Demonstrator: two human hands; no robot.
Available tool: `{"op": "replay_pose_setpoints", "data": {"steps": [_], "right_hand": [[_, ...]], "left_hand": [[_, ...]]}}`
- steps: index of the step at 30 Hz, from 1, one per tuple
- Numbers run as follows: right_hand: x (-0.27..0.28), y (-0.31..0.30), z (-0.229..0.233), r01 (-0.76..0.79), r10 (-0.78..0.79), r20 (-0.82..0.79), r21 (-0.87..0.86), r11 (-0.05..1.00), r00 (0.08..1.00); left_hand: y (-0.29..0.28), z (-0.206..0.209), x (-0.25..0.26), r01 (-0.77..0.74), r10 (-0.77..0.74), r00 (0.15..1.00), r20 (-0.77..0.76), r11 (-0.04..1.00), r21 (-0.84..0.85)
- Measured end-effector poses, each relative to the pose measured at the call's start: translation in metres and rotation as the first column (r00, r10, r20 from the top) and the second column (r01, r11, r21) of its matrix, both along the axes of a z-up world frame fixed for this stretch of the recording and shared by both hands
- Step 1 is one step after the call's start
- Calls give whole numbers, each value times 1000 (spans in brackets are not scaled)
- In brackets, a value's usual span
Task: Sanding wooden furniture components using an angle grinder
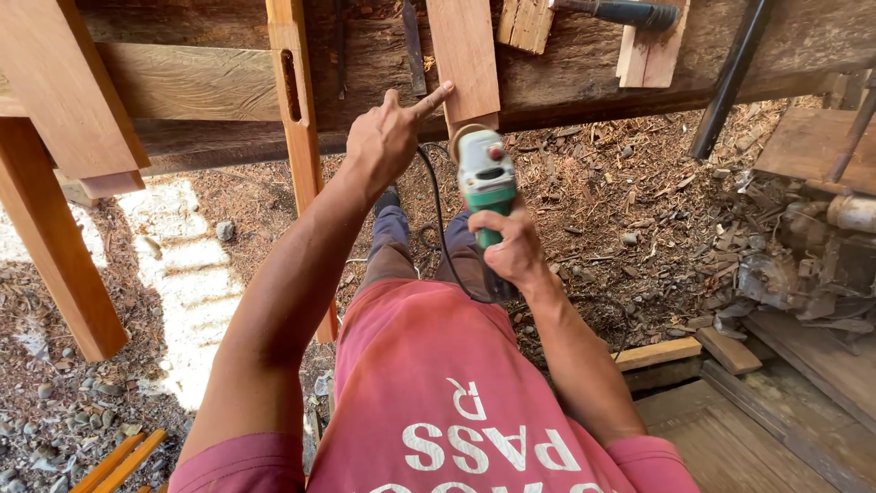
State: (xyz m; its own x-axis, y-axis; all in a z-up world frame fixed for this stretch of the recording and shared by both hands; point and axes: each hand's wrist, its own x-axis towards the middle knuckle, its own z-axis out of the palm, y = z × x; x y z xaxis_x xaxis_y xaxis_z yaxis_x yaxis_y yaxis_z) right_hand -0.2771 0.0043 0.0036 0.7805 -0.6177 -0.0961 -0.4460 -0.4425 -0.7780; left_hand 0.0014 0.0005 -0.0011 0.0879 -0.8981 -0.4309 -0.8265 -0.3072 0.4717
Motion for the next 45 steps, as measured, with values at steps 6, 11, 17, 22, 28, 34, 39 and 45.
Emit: {"op": "replay_pose_setpoints", "data": {"steps": [6, 11, 17, 22, 28, 34, 39, 45], "right_hand": [[1, 0, -10, -29, 26, -55, -55, 998, 998], [0, -7, 1, 24, -26, -35, -62, 998, 999], [-15, -16, -2, 113, -116, -89, -46, 993, 989], [-23, -23, 0, 151, -150, -80, 2, 989, 985], [-27, -19, -1, 215, -216, -93, -26, 976, 972], [2, -7, 8, -20, 20, 1, -16, 1000, 1000], [8, -3, 6, -9, 7, -76, -28, 1000, 997], [0, -11, 5, 18, -19, -59, -13, 1000, 998]], "left_hand": [[-2, 5, 1, 29, -31, 999, 43, 999, 41], [-3, 10, 3, 21, -22, 999, 27, 999, 41], [-6, 8, 5, 43, -46, 997, 54, 997, 57], [-4, 8, 4, 51, -56, 996, 67, 995, 82], [0, 10, 4, 16, -16, 1000, 19, 999, 32], [2, 2, 2, -30, 28, 998, -53, 998, -55], [-2, 9, 3, 35, -38, 999, 36, 996, 78], [0, 13, 5, 28, -29, 999, 15, 999, 37]]}}
